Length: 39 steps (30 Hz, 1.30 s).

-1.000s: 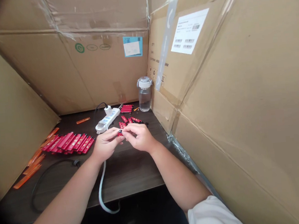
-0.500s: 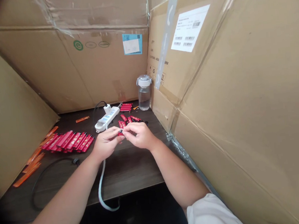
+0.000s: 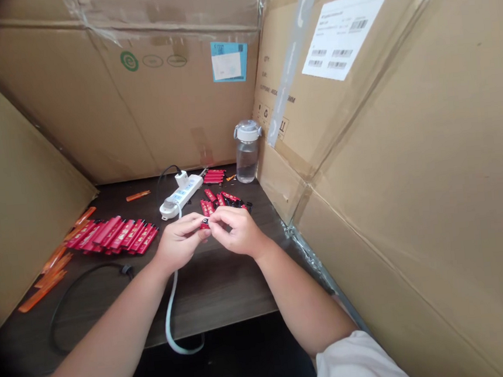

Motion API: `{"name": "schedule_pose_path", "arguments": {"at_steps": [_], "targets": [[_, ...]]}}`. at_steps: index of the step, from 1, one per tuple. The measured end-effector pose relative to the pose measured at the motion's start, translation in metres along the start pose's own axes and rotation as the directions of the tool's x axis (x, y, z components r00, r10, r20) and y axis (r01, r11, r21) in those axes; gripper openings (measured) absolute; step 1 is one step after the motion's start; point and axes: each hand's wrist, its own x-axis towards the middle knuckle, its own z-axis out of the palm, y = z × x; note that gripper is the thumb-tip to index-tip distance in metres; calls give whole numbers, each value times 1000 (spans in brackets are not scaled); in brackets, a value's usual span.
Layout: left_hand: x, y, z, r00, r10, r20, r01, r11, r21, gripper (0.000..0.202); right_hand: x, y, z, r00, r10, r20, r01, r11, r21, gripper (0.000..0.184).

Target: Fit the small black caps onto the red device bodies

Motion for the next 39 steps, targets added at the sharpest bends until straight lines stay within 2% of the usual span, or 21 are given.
{"name": "schedule_pose_path", "arguments": {"at_steps": [7, 11, 15, 21, 28, 36, 39], "targets": [[-2, -3, -1, 997, -79, 9, 80, 995, -58, 17, -3, 2, 0, 990, 136, 25, -138, 981, 137, 15], [-2, -1, -2, 996, -82, 33, 84, 995, -54, 17, -4, -2, 0, 968, 251, 5, -245, 938, 247, 17], [-1, 2, -5, 996, -63, 69, 64, 998, -26, 17, -4, -3, -1, 957, 290, -2, -278, 920, 278, 16], [-1, 3, -4, 996, -51, 79, 50, 999, 20, 18, -4, -1, -1, 954, 298, 9, -290, 919, 269, 16], [0, 3, -2, 998, -56, 31, 57, 997, -52, 18, -4, -4, 5, 976, 191, -106, -171, 971, 169, 11], [0, 5, -4, 996, -82, 42, 85, 994, -62, 17, -4, -6, 5, 977, 191, -99, -175, 973, 151, 12], [0, 5, -3, 996, -85, 29, 87, 993, -80, 18, -6, -3, 5, 983, 152, -107, -139, 983, 118, 10]]}}
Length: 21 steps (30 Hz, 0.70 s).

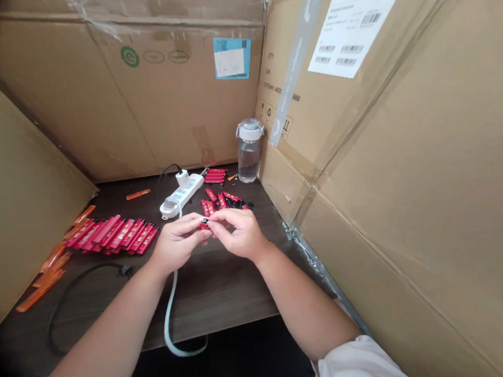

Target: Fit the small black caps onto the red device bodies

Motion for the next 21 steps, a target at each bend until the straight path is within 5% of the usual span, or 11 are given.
{"name": "schedule_pose_path", "arguments": {"at_steps": [6, 21], "targets": [[-1, -3, -1, 997, -72, 17, 73, 996, -47, 19, 0, 7, -3, 988, -136, 68, 140, 988, -72, 10], [-2, -2, -2, 996, -87, 29, 88, 996, -13, 21, 1, 9, -6, 974, -202, 102, 212, 972, -99, 12]]}}
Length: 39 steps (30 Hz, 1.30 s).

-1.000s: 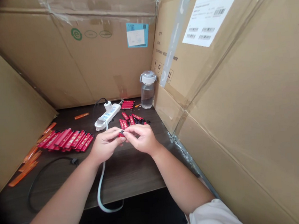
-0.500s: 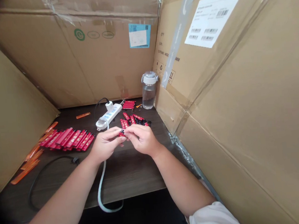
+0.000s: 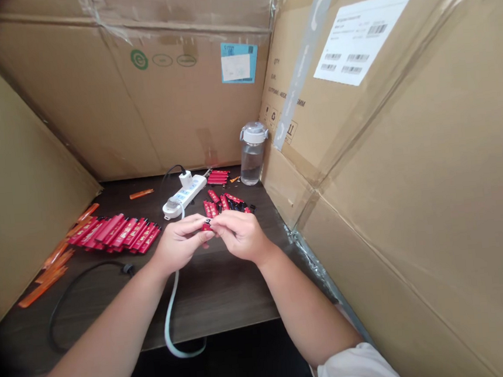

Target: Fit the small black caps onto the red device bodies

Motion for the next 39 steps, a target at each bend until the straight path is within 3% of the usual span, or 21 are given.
{"name": "schedule_pose_path", "arguments": {"at_steps": [7, 11, 13, 15, 17, 18, 21, 23, 31, 39], "targets": [[1, -4, 2, 1000, 6, -7, -5, 994, 110, 17, 2, 1, -5, 989, -38, 140, 51, 995, -87, 17], [5, -23, 3, 994, -35, -107, 59, 970, 235, 17, 1, 15, -7, 967, -13, 253, 42, 993, -108, 20], [8, -35, 3, 978, -131, -163, 166, 959, 228, 18, 0, 24, -11, 974, 46, 224, -10, 987, -161, 20], [10, -44, 2, 960, -201, -196, 243, 945, 218, 16, -1, 35, -20, 976, 184, 116, -148, 953, -264, 19], [12, -49, 1, 948, -235, -214, 279, 938, 205, 13, -3, 44, -30, 922, 383, 60, -332, 860, -388, 19], [12, -50, 0, 945, -245, -218, 287, 938, 192, 12, -4, 48, -35, 868, 489, 81, -405, 793, -455, 19], [13, -50, -3, 940, -266, -214, 300, 942, 149, 14, -9, 60, -45, 641, 742, 195, -494, 594, -636, 15], [14, -50, -7, 939, -280, -200, 312, 939, 146, 15, -12, 65, -46, 555, 804, 214, -496, 526, -690, 14], [13, -59, -23, 945, -272, -183, 318, 899, 302, 18, -21, 79, -42, 450, 863, 229, -528, 463, -712, 9], [13, -51, -22, 943, -290, -164, 332, 858, 391, 17, -25, 86, -27, 473, 851, 228, -521, 479, -707, 12]]}}
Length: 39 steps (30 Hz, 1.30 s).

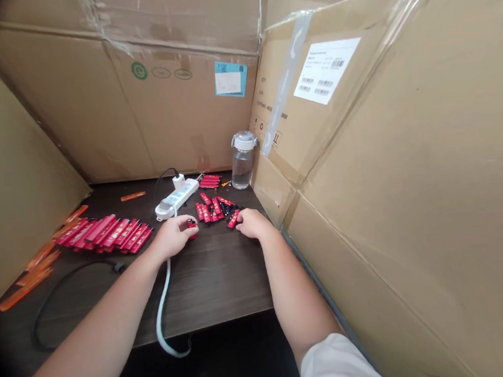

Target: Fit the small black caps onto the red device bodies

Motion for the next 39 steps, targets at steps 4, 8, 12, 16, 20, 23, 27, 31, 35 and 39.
{"name": "schedule_pose_path", "arguments": {"at_steps": [4, 8, 12, 16, 20, 23, 27, 31, 35, 39], "targets": [[0, 2, 1, 1000, -20, -5, 20, 1000, -8, 21, -3, -2, -3, 1000, -15, -1, 15, 1000, 0, 14], [0, 4, 1, 997, -81, 6, 82, 996, -47, 28, -8, -9, -10, 998, -51, -44, 53, 998, 39, 16], [-1, 5, 2, 997, -80, -3, 79, 993, -83, 27, -11, -21, -9, 971, -133, -198, 140, 990, 22, 18], [-3, 6, 3, 999, -32, -10, 31, 994, -102, 20, -12, -35, -3, 977, -110, -182, 90, 990, -113, 22], [-4, 6, 4, 1000, 9, -24, -12, 995, -99, 18, -9, -43, 2, 984, -110, -142, 82, 978, -191, 25], [-3, 3, 4, 999, 32, -19, -33, 997, -64, 16, -7, -46, 5, 984, -118, -133, 89, 975, -204, 24], [-1, -1, 6, 999, 33, -26, -34, 998, -61, 20, -6, -47, 7, 984, -99, -148, 73, 982, -174, 22], [0, -2, 9, 999, 14, -41, -15, 999, -30, 27, -7, -49, 6, 950, -74, -304, 122, 983, 141, 19], [-3, 4, 13, 995, 85, -50, -87, 995, -53, 26, -12, -58, 4, 975, 100, -199, 120, 519, 846, 14], [-7, 14, 13, 984, 148, -97, -162, 975, -151, 26, -17, -63, -2, 998, 53, 45, -42, -57, 997, 3]]}}
